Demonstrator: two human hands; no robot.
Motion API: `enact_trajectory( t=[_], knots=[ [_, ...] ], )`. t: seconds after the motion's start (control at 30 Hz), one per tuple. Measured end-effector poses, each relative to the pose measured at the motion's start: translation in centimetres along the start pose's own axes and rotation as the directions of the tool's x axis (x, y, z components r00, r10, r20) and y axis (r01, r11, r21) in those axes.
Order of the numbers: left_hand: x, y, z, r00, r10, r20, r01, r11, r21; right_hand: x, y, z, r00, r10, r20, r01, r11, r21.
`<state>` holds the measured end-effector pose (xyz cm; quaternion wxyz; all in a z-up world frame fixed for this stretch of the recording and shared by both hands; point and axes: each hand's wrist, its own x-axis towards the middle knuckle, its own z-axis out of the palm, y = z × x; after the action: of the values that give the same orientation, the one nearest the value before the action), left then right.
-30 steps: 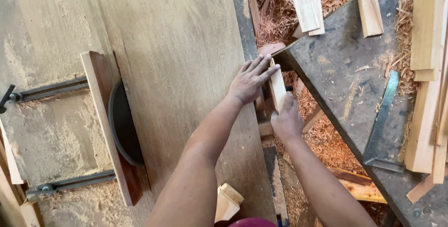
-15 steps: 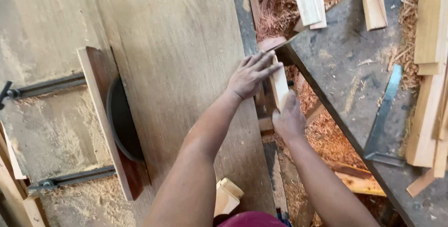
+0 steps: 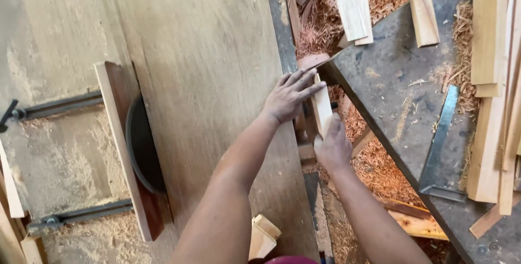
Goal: The person picks up and fits together wooden pieces by hand, then holds a wooden piece against a spinning table saw blade. They then pick up and examine more wooden pieces, pointing at the joints and grooves.
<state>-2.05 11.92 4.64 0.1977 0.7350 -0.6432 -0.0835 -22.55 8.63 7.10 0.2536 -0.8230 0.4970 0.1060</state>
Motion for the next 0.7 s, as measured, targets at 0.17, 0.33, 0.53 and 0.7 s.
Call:
enact_trajectory(
  t=[0.17,0.33,0.53,0.7],
  knots=[
    [0.3,0.0,-0.2,0.998,0.045,-0.034,-0.045,0.999,-0.008,-0.3,-0.2,-0.6,0.999,-0.045,-0.021,0.045,0.999,0.008],
    [0.3,0.5,-1.1,0.999,0.037,0.004,-0.037,0.999,-0.022,0.0,0.5,0.3,1.000,-0.022,-0.004,0.022,1.000,0.019],
    [-1.0,-3.2,7.2,0.987,0.061,-0.146,-0.093,0.971,-0.218,1.0,1.0,2.3,0.997,0.029,-0.069,-0.023,0.997,0.079],
    [0.0,0.8,-0.1,0.998,-0.048,0.026,0.048,0.999,-0.003,2.3,0.4,3.1,0.986,0.006,-0.164,-0.005,1.000,0.005]
  ],
)
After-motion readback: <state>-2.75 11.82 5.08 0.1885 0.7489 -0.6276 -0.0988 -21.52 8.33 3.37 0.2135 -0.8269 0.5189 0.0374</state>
